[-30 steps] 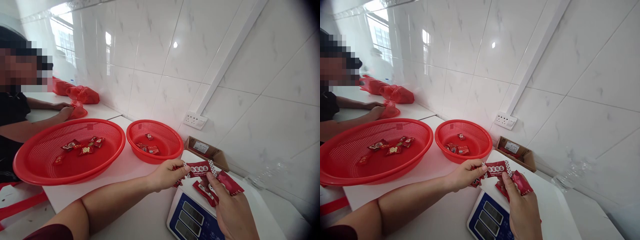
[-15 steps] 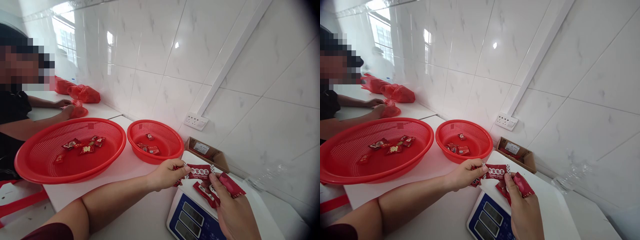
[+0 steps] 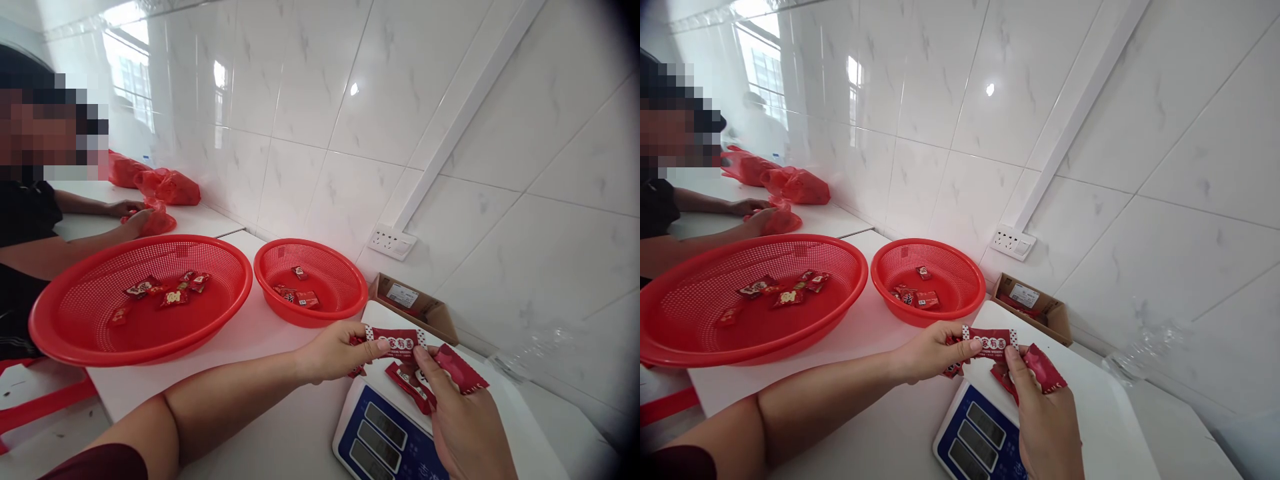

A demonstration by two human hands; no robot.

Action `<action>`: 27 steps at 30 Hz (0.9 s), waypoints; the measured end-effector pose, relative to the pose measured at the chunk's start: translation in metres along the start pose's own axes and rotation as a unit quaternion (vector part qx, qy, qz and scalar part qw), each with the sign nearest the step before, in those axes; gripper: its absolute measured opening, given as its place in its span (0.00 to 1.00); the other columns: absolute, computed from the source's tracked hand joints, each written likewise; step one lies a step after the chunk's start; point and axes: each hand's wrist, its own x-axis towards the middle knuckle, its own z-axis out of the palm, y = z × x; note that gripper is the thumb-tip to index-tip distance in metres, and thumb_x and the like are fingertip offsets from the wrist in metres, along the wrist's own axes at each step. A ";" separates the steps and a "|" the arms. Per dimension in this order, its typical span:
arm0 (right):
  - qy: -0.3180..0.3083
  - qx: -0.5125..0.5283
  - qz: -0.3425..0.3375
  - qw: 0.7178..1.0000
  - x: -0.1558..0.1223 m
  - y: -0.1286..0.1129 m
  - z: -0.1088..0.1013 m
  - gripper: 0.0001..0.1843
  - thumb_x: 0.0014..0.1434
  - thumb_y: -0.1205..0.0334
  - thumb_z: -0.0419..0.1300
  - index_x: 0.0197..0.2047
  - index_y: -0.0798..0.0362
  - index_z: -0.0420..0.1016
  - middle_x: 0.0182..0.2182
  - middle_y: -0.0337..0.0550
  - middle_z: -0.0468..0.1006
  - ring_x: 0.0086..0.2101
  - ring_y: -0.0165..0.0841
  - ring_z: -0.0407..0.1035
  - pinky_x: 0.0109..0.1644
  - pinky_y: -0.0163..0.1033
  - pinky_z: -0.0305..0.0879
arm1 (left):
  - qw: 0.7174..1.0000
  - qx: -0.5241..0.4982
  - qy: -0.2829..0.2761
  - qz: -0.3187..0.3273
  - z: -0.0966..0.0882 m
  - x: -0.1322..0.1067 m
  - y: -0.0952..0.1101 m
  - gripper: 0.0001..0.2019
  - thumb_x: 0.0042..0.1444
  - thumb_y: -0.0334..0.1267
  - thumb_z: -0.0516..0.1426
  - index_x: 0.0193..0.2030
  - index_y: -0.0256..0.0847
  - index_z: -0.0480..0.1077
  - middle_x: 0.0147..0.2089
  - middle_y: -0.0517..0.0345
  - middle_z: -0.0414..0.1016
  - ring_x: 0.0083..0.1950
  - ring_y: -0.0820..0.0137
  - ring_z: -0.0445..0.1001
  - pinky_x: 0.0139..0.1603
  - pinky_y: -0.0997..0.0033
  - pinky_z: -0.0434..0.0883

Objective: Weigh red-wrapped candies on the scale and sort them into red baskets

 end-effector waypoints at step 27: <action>0.008 0.005 -0.007 1.000 -0.002 -0.001 0.007 0.22 0.33 0.52 0.72 0.29 0.56 0.74 0.28 0.41 0.76 0.30 0.32 0.70 0.31 0.34 0.73 | 0.997 -0.073 0.017 -0.031 0.001 -0.001 0.004 0.24 0.43 0.59 0.58 0.29 0.36 0.68 0.25 0.62 0.65 0.21 0.80 0.63 0.18 0.81 0.61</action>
